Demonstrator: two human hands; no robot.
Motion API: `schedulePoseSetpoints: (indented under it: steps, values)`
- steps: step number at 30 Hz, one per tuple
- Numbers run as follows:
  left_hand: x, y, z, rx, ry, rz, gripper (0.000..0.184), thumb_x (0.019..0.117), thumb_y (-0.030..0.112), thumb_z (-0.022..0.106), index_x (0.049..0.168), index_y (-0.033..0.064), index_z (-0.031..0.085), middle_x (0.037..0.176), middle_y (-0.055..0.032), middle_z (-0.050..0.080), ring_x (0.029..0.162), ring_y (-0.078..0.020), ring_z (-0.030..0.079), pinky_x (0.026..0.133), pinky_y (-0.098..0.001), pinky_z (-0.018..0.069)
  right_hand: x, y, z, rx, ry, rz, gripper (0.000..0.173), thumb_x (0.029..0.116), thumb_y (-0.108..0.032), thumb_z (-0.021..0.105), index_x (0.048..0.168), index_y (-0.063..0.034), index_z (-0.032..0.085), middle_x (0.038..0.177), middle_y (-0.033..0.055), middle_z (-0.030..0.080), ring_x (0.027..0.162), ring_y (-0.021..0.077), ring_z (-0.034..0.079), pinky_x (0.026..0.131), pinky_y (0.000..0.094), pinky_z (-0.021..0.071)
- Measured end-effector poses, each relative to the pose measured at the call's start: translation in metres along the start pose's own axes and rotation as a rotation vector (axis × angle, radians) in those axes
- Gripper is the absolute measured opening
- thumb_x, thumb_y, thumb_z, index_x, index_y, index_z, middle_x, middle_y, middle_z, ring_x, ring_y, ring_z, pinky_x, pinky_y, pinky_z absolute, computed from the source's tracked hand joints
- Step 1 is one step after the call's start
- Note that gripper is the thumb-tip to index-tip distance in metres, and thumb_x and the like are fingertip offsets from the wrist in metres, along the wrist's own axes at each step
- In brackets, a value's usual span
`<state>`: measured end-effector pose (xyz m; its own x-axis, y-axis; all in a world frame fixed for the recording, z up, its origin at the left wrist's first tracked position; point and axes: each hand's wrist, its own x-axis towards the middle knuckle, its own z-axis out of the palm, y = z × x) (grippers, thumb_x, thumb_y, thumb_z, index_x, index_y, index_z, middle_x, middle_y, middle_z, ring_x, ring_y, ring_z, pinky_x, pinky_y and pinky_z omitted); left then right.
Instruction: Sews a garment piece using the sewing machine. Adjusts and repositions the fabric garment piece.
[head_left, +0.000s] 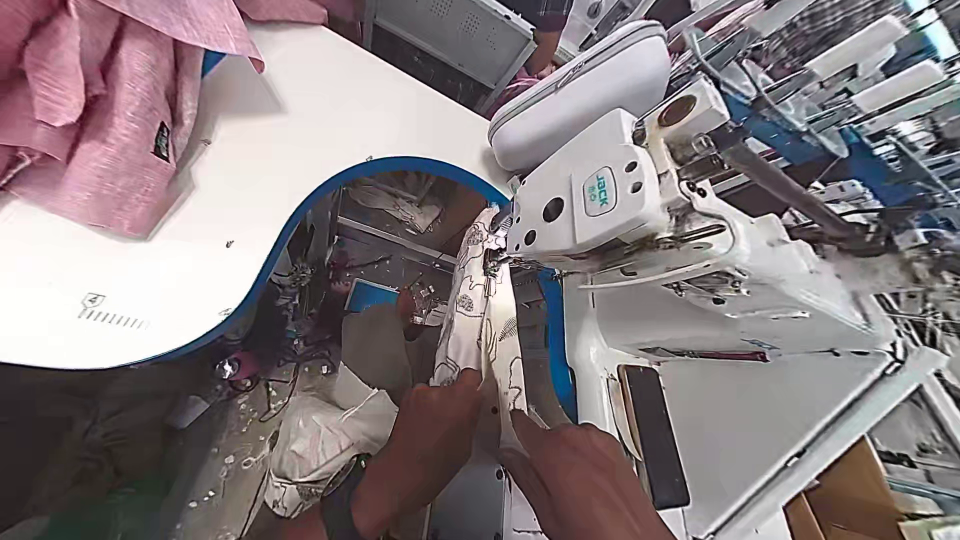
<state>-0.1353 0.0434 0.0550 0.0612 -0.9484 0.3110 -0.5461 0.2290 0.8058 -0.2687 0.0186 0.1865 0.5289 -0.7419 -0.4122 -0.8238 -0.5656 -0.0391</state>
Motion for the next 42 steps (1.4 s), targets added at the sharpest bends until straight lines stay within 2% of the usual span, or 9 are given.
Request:
schedulePoseSetpoints:
  steps: [4,13,21,26,31,34,36,38,42]
  values:
    - [0.005,-0.001,-0.005,-0.025,-0.025,-0.013,0.022,0.0984,0.021,0.055,0.094,0.0034,0.067,0.05,-0.005,0.053,0.042,-0.0222,0.058,0.041,-0.0377,0.0468,0.007,0.008,0.002,0.051,-0.143,0.046,0.028,0.099,-0.025,0.06,0.098,0.0008,0.071,0.068,0.0193,0.066,0.071,0.043,0.07,0.063,0.0586,0.0508]
    - [0.006,0.001,-0.007,-0.057,-0.066,-0.027,0.022,0.0981,0.02,0.057,0.098,0.0006,0.067,0.051,-0.0071,0.054,0.044,-0.0253,0.059,0.044,-0.041,0.0489,0.003,0.009,0.003,-0.02,0.038,-0.028,0.029,0.0943,-0.026,0.062,0.08,-0.002,0.069,0.057,0.0142,0.06,0.059,0.0377,0.067,0.053,0.0525,0.0487]
    - [0.001,-0.022,-0.003,-0.193,0.063,0.197,0.023,0.0925,0.018,0.064,0.073,0.0058,0.064,0.063,-0.0044,0.054,0.058,-0.0164,0.056,0.054,-0.0275,0.0469,0.025,0.002,0.005,-0.117,0.036,0.017,0.028,0.0966,-0.022,0.057,0.078,-0.0044,0.067,0.055,0.0118,0.058,0.057,0.0348,0.066,0.052,0.048,0.0474]
    - [0.03,-0.035,0.008,-0.164,0.163,0.314,0.025,0.0978,0.016,0.055,0.079,0.0025,0.064,0.063,-0.0071,0.059,0.061,-0.0207,0.06,0.058,-0.031,0.0495,0.059,-0.006,-0.022,-0.107,-0.275,0.134,0.026,0.104,-0.02,0.049,0.104,-0.0001,0.066,0.082,0.019,0.068,0.088,0.0386,0.069,0.077,0.052,0.0495]
    - [-0.008,-0.079,-0.026,-0.405,-0.089,-0.137,0.03,0.098,0.025,0.063,0.084,-0.0017,0.064,0.061,-0.0061,0.056,0.054,-0.0137,0.053,0.054,-0.033,0.0455,0.046,0.06,0.028,0.209,-0.248,0.192,0.038,0.0994,-0.023,0.061,0.129,-0.0007,0.066,0.107,0.0255,0.071,0.105,0.0454,0.067,0.091,0.065,0.0483]
    - [-0.033,-0.109,-0.055,-0.448,-0.214,-0.227,0.027,0.0998,0.024,0.059,0.085,0.0019,0.065,0.072,0.0016,0.057,0.066,-0.0026,0.054,0.066,-0.0241,0.0471,0.017,0.102,0.084,0.342,-0.24,0.058,0.025,0.0962,-0.018,0.066,0.094,0.0064,0.071,0.086,0.0244,0.069,0.087,0.043,0.067,0.081,0.0643,0.0492]
    - [-0.025,-0.072,-0.056,-0.368,-0.113,-0.023,0.032,0.1032,0.025,0.055,0.083,0.0027,0.064,0.07,-0.0004,0.058,0.064,-0.0028,0.055,0.062,-0.0209,0.0468,-0.01,0.078,0.059,0.178,0.037,-0.113,0.019,0.091,-0.011,0.065,0.08,0.0047,0.067,0.07,0.02,0.064,0.069,0.0401,0.067,0.063,0.0576,0.0521]
    - [-0.035,-0.013,-0.034,-0.146,0.025,0.139,0.029,0.1026,0.024,0.054,0.082,0.0062,0.065,0.059,-0.0027,0.057,0.051,-0.011,0.056,0.048,-0.0262,0.0459,-0.04,0.021,0.037,-0.038,0.36,-0.142,0.008,0.0832,-0.005,0.066,0.081,0.0002,0.071,0.062,0.0138,0.062,0.054,0.0313,0.066,0.046,0.0447,0.052]
    - [-0.047,0.015,0.003,0.075,0.169,0.163,0.021,0.0948,0.016,0.053,0.082,0.0072,0.068,0.053,-0.0031,0.056,0.043,-0.017,0.057,0.038,-0.0325,0.0434,-0.026,-0.036,0.067,-0.138,0.642,0.08,0.017,0.0806,0.0,0.066,0.093,0.0008,0.078,0.064,0.0103,0.065,0.048,0.0203,0.063,0.04,0.0294,0.047]
